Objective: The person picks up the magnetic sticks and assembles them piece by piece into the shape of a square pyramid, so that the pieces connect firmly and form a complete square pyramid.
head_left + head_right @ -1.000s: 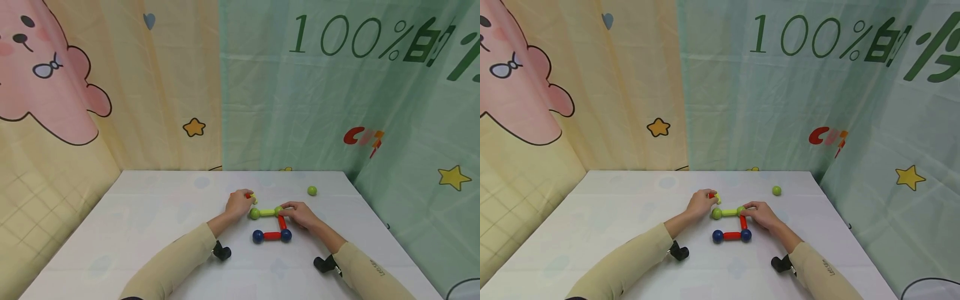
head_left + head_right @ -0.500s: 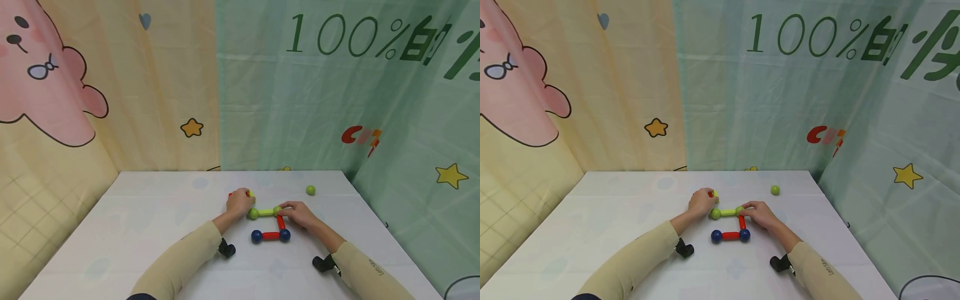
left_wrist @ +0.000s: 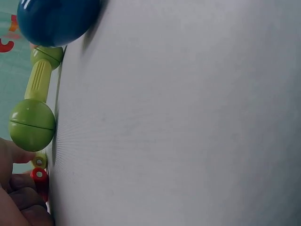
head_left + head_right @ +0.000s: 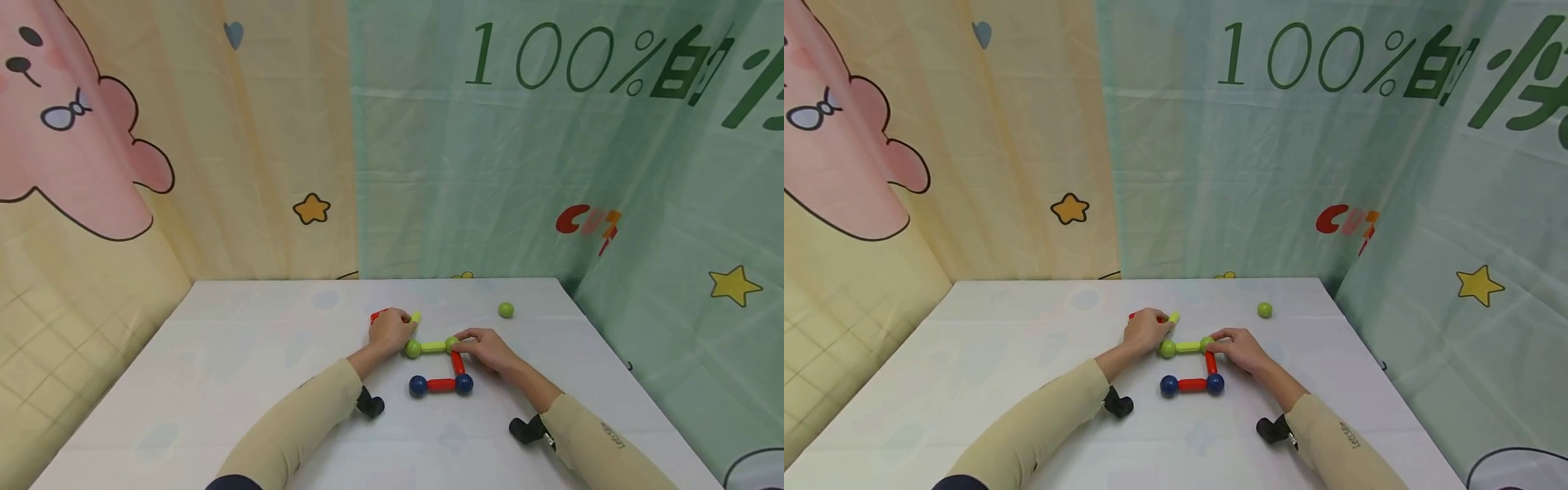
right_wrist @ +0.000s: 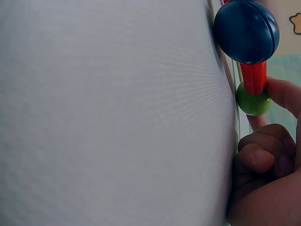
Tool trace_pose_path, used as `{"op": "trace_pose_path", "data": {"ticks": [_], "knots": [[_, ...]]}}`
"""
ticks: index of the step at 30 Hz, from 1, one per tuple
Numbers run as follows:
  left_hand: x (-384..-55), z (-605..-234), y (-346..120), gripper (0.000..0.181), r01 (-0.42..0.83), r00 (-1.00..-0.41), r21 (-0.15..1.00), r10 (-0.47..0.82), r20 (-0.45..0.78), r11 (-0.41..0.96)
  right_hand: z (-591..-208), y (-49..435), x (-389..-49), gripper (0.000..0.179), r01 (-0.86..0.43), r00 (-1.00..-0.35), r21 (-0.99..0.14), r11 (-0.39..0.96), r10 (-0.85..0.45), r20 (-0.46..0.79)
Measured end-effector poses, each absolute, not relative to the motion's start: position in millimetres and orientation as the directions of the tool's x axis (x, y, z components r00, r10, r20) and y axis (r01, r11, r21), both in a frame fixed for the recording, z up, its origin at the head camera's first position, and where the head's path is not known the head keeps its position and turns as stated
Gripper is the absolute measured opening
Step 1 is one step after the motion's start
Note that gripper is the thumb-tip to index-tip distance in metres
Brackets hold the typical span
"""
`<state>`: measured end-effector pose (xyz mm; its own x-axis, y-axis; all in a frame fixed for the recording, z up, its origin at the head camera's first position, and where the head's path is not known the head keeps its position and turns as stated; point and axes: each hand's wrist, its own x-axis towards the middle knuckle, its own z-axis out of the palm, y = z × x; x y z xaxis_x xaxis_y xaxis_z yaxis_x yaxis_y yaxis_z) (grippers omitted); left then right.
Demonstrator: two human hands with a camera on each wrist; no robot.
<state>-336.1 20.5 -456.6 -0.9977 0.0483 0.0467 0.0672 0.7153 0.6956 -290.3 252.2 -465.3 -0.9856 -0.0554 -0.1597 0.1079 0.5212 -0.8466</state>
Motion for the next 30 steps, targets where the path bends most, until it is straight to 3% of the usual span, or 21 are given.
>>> {"op": "trace_pose_path", "data": {"ticks": [30], "knots": [[-340.2,-456.7,7.4,0.019,0.166,-0.986,0.647,0.148,0.082,0.744,-465.0,249.5,-289.1,0.038,0.116,-0.987,-0.829,0.548,-0.027,-0.156]]}}
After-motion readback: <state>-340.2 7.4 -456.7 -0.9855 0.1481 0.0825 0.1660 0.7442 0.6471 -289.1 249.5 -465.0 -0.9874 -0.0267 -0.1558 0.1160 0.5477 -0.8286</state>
